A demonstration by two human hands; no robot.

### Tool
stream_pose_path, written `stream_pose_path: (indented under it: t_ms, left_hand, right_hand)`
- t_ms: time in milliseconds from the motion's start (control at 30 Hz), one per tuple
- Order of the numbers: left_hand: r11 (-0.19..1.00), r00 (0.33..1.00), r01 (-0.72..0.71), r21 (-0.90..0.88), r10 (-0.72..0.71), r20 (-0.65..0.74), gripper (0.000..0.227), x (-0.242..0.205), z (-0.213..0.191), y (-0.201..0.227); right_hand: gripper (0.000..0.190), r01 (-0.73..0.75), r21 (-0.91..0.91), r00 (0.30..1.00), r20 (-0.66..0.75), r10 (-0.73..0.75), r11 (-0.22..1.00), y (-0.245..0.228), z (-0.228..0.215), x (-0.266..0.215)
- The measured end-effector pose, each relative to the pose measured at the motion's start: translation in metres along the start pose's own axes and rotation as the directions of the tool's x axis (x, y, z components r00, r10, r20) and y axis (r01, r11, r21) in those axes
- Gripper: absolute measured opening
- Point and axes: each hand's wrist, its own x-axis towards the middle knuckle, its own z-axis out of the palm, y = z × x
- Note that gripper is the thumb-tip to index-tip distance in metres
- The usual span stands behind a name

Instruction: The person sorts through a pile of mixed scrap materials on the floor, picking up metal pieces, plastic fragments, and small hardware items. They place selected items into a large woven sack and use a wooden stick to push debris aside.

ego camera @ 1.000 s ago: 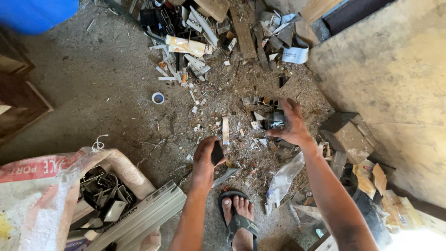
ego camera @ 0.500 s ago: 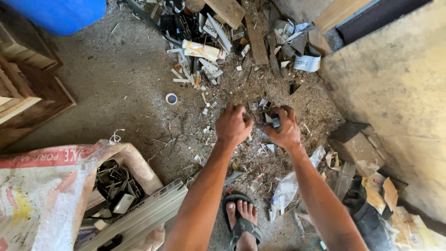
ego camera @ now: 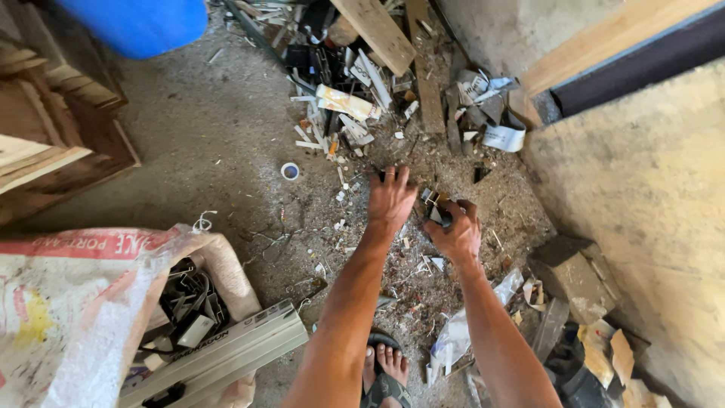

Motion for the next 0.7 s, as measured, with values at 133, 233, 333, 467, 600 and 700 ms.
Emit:
stream_pose_path:
  t_ms: [133,233,333,467,600,700]
  left_hand:
    - [0.745,0.958,0.229,-0.626,-0.288,0.008,0.026,-0.030,0.013,0.013]
    - [-0.310,0.813,0.490,-0.814,-0.174,0.556,0.021,-0.068,0.019,0.008]
    - [-0.780,0.760,0.351,-0.518,-0.086,0.644,0.021,-0.098,0.017,0.003]
    - [-0.880,0.877,0.230,-0.417,0.002,0.480,0.025,-0.130,0.000,0.001]
    - [-0.953,0.910,0.111,-0.281,-0.016,0.414,0.023,-0.159,-0.014,0.006]
    - [-0.981,0.887,0.071,-0.182,-0.021,0.461,0.027,-0.185,-0.019,-0.006]
  right_hand:
    - [0.029,-0.102,0.425,0.994,0.002,0.111,0.899,0.022,0.005,-0.006]
    - [0.033,-0.294,0.814,0.954,0.215,0.209,0.502,0.030,0.003,-0.011]
    - [0.032,-0.340,0.924,0.941,0.334,0.063,0.174,0.019,-0.001,-0.026]
    - [0.033,-0.301,0.944,0.941,0.317,-0.120,0.135,-0.025,0.008,-0.059]
    - [0.038,-0.042,0.988,0.939,0.090,-0.331,0.152,-0.054,0.006,-0.088]
    - [0.045,-0.175,0.985,0.928,0.167,-0.334,0.006,-0.066,0.000,-0.102]
